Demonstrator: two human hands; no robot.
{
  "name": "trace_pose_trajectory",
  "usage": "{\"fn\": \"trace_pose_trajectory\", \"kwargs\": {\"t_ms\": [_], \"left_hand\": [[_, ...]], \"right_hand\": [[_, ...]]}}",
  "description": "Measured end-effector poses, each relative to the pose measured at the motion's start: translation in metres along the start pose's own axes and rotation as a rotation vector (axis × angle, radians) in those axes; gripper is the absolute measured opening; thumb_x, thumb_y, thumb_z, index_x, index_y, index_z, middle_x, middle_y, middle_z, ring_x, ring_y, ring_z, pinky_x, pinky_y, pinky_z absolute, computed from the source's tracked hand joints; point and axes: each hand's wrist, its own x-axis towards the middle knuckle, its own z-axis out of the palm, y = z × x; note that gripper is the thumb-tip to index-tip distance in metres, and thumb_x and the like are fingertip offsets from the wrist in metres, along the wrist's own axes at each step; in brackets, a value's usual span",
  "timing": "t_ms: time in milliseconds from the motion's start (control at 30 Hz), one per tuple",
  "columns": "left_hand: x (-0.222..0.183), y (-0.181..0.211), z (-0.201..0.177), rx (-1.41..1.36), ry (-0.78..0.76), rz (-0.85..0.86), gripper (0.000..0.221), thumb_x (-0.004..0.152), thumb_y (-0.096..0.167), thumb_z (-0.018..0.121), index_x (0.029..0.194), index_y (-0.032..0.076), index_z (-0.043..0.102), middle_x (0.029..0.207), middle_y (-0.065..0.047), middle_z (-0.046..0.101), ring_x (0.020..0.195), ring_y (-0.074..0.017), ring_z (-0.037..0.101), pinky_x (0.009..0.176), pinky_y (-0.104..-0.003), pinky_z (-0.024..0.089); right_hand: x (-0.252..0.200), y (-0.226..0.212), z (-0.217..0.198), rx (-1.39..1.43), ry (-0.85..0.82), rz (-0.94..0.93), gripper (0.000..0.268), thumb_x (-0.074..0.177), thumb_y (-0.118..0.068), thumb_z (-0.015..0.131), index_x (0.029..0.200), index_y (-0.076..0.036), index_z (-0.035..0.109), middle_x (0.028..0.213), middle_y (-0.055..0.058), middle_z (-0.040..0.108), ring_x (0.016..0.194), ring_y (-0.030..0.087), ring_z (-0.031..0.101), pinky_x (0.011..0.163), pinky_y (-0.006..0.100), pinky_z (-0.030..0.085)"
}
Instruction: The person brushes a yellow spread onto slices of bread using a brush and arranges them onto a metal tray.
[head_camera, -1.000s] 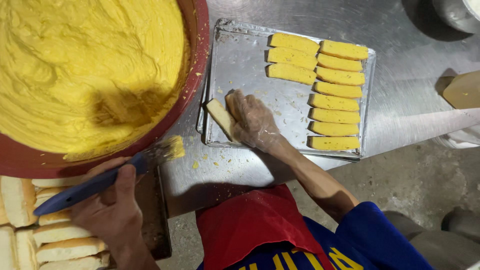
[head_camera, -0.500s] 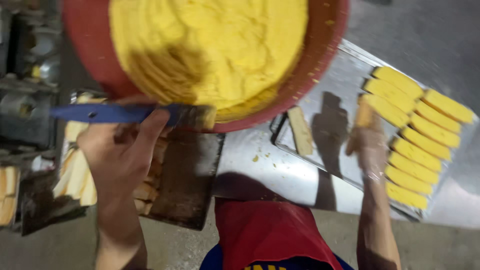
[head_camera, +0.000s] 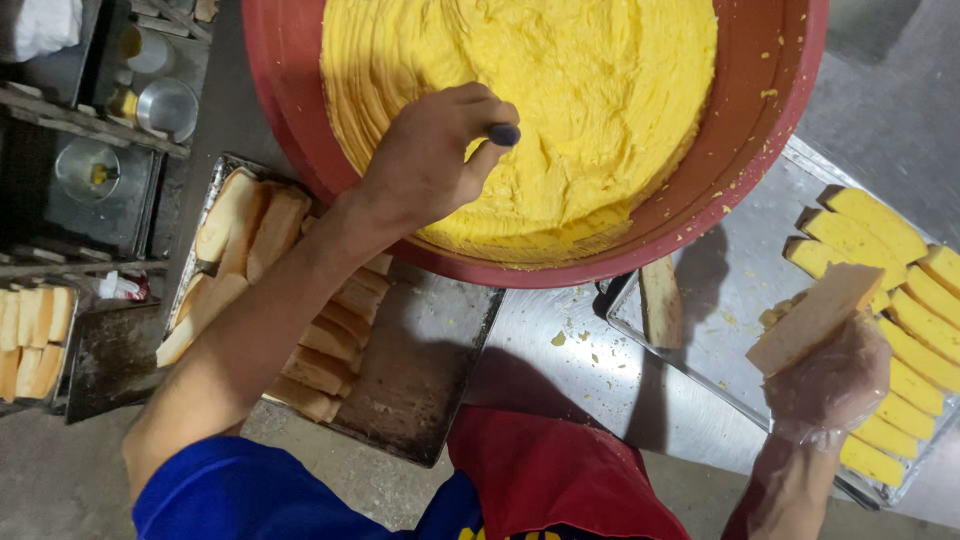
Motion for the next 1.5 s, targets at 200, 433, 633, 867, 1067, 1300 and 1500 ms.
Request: {"fn": "trace_pose_trajectory", "kwargs": {"t_ms": [200, 433, 633, 867, 1067, 1300, 1500], "left_hand": [[-0.009, 0.004, -0.003, -0.15, 0.108, -0.251, 0.01, 0.103, 0.008, 0.074, 0.11, 0.002, 0.071, 0.103, -0.009, 0.074, 0.096, -0.0217, 0.074, 0.084, -0.036, 0.061], [-0.012, 0.036, -0.011, -1.011, 0.392, -0.741, 0.019, 0.092, 0.007, 0.077, 0.108, 0.0, 0.07, 0.1, -0.008, 0.076, 0.094, -0.0204, 0.078, 0.078, -0.037, 0.074], [-0.005, 0.113, 0.044, -0.763, 0.125, -0.25, 0.019, 0.096, 0.006, 0.078, 0.114, 0.001, 0.07, 0.105, -0.008, 0.076, 0.098, -0.0206, 0.078, 0.081, -0.033, 0.072], [0.002, 0.17, 0.11, -0.202, 0.213, 0.521, 0.022, 0.103, 0.01, 0.07, 0.122, 0.001, 0.065, 0.112, -0.014, 0.069, 0.098, -0.0253, 0.071, 0.079, -0.034, 0.065], [0.038, 0.135, 0.082, -0.591, -0.13, -0.013, 0.016, 0.104, 0.013, 0.066, 0.117, 0.004, 0.069, 0.098, -0.009, 0.073, 0.076, -0.017, 0.073, 0.059, -0.03, 0.061], [-0.004, 0.189, 0.133, -0.027, 0.192, 0.459, 0.03, 0.104, -0.002, 0.07, 0.13, 0.003, 0.057, 0.119, -0.014, 0.067, 0.109, -0.0253, 0.072, 0.082, -0.032, 0.068], [-0.001, 0.12, 0.047, -0.507, 0.136, -0.182, 0.016, 0.102, 0.011, 0.078, 0.114, 0.003, 0.072, 0.106, -0.01, 0.077, 0.101, -0.0226, 0.078, 0.088, -0.031, 0.068]], "right_hand": [[-0.012, -0.012, 0.009, -0.1, 0.009, -0.131, 0.056, 0.106, -0.034, 0.033, 0.143, 0.006, 0.049, 0.112, 0.018, 0.061, 0.096, 0.028, 0.06, 0.084, 0.041, 0.053], [-0.017, -0.034, 0.058, 0.221, -0.125, 0.026, 0.052, 0.108, -0.033, 0.047, 0.142, 0.006, 0.049, 0.118, 0.019, 0.065, 0.099, 0.029, 0.066, 0.084, 0.044, 0.057], [-0.016, -0.037, 0.109, 0.354, -0.345, 0.152, 0.054, 0.106, -0.029, 0.048, 0.148, 0.005, 0.052, 0.12, 0.019, 0.066, 0.102, 0.029, 0.068, 0.089, 0.043, 0.059], [-0.005, -0.025, 0.109, 0.465, -0.269, 0.092, 0.046, 0.11, -0.021, 0.044, 0.146, 0.007, 0.05, 0.132, 0.02, 0.064, 0.116, 0.03, 0.067, 0.105, 0.044, 0.056], [-0.018, -0.024, 0.098, 0.508, -0.332, 0.177, 0.047, 0.108, -0.022, 0.042, 0.147, 0.003, 0.051, 0.134, 0.018, 0.065, 0.117, 0.028, 0.067, 0.103, 0.041, 0.056], [-0.002, -0.027, 0.095, 0.34, -0.14, 0.087, 0.046, 0.108, -0.026, 0.047, 0.146, 0.0, 0.051, 0.126, 0.015, 0.065, 0.109, 0.026, 0.067, 0.097, 0.04, 0.057], [-0.012, -0.032, 0.084, 0.301, -0.194, 0.137, 0.05, 0.112, -0.033, 0.043, 0.146, 0.003, 0.052, 0.12, 0.016, 0.067, 0.099, 0.025, 0.069, 0.088, 0.038, 0.06]]}}
